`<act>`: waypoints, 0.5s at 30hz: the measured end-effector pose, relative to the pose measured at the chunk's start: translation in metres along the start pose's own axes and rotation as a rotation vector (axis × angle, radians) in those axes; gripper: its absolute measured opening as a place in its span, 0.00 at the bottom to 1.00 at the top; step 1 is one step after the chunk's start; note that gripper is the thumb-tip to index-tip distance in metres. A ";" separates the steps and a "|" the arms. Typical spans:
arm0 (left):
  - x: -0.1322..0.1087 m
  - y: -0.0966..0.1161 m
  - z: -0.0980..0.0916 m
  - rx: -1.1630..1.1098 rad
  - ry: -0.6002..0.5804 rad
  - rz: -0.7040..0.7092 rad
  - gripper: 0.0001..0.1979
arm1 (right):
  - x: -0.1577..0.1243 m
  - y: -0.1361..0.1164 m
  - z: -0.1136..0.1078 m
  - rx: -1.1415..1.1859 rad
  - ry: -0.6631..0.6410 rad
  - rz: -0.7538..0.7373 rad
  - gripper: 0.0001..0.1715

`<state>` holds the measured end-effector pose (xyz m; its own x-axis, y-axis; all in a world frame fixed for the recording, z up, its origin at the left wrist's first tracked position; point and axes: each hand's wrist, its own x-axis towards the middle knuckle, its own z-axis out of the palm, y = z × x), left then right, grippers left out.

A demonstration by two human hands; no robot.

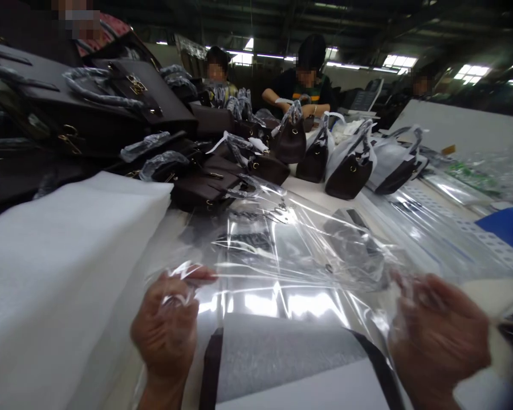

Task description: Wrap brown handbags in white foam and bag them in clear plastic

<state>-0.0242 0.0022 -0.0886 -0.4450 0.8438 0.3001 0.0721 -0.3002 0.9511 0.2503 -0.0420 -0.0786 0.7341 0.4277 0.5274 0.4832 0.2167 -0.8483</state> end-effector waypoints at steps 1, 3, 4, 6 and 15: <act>-0.003 -0.012 0.001 -0.012 -0.003 -0.053 0.17 | -0.005 0.015 0.000 -0.050 -0.084 0.075 0.35; -0.009 -0.040 0.003 -0.019 -0.014 -0.273 0.18 | -0.015 0.052 -0.003 -0.209 -0.299 0.286 0.40; -0.012 -0.052 0.003 -0.022 -0.028 -0.391 0.20 | -0.019 0.069 -0.004 -0.288 -0.382 0.380 0.39; -0.016 -0.071 0.002 -0.013 -0.053 -0.582 0.24 | -0.026 0.097 -0.008 -0.318 -0.456 0.509 0.36; -0.029 -0.068 -0.003 0.289 -0.180 -0.612 0.26 | -0.033 0.106 -0.015 -0.397 -0.496 0.149 0.34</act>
<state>-0.0185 -0.0028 -0.1621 -0.3282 0.8915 -0.3122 0.1016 0.3620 0.9266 0.2847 -0.0465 -0.1853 0.5458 0.8027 0.2402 0.6023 -0.1765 -0.7785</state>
